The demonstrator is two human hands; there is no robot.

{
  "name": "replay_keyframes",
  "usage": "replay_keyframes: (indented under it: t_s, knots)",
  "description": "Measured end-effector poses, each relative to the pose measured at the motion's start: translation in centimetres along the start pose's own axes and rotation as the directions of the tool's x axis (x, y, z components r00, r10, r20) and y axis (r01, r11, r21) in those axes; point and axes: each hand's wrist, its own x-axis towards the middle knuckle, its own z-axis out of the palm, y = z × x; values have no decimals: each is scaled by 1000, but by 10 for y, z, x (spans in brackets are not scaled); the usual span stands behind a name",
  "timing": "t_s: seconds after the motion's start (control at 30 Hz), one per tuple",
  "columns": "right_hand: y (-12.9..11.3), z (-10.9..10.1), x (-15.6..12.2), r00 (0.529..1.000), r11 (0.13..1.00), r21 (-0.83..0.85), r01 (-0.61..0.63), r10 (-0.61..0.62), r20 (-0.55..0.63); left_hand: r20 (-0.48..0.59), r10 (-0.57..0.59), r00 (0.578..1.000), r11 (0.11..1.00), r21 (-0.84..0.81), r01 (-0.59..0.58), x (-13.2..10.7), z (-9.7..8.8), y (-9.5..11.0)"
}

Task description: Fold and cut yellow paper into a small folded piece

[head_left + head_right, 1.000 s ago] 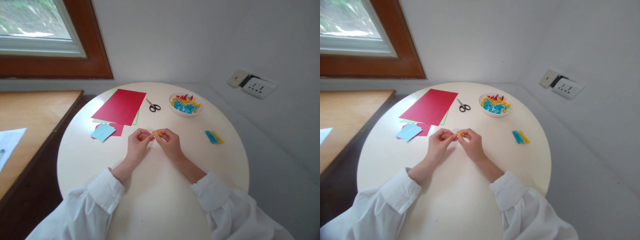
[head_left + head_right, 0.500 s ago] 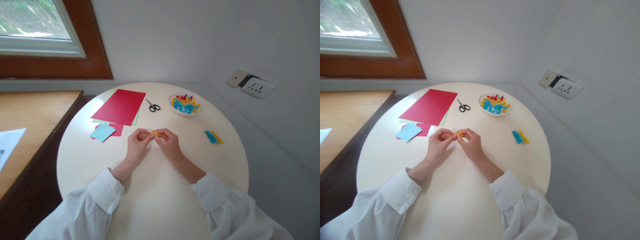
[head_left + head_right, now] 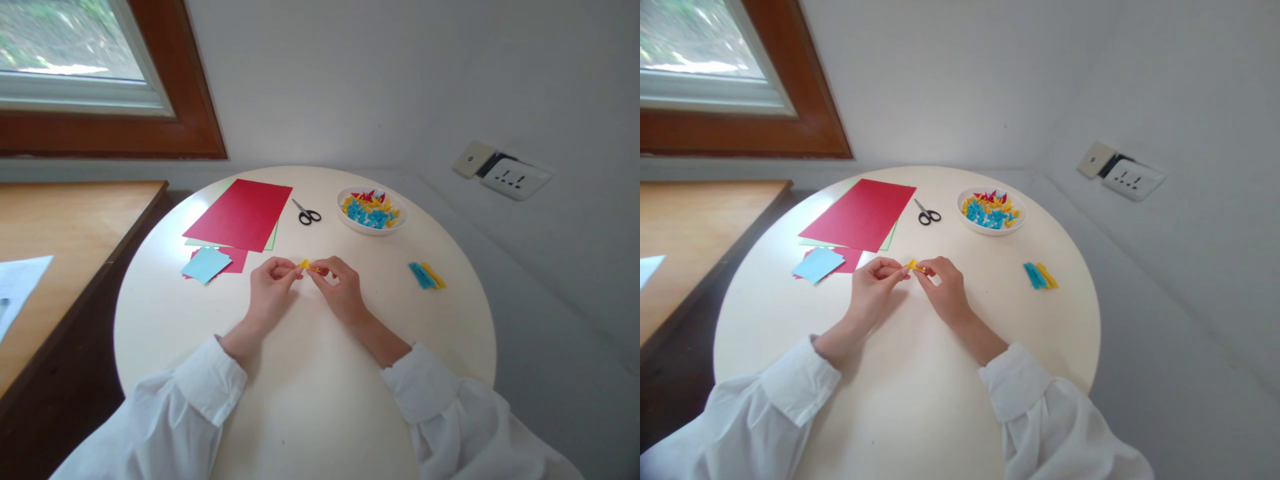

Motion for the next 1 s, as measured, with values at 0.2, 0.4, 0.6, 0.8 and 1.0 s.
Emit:
replay_keyframes:
  t_s: [0.2, 0.4, 0.6, 0.8, 1.0]
  knots:
    - [2, 0, -1, 999, 999, 30, -32, 31, 9, 46, 133, 990, 980, 145, -139, 2, -2, -3]
    - [7, -3, -2, 992, 980, 158, -119, 113, 49, 218, 390, 895, 839, 317, -443, 8, -8, -8]
    - [13, -1, -3, 978, 945, 258, -201, 178, 108, 288, 354, 890, 848, 302, -435, 8, -10, -10]
    - [12, -1, -3, 976, 932, 294, -214, 190, 106, 244, 366, 898, 848, 311, -429, 8, -10, -9]
    - [11, -2, -2, 973, 920, 316, -231, 218, 76, 249, 403, 881, 804, 365, -471, 7, -9, -7]
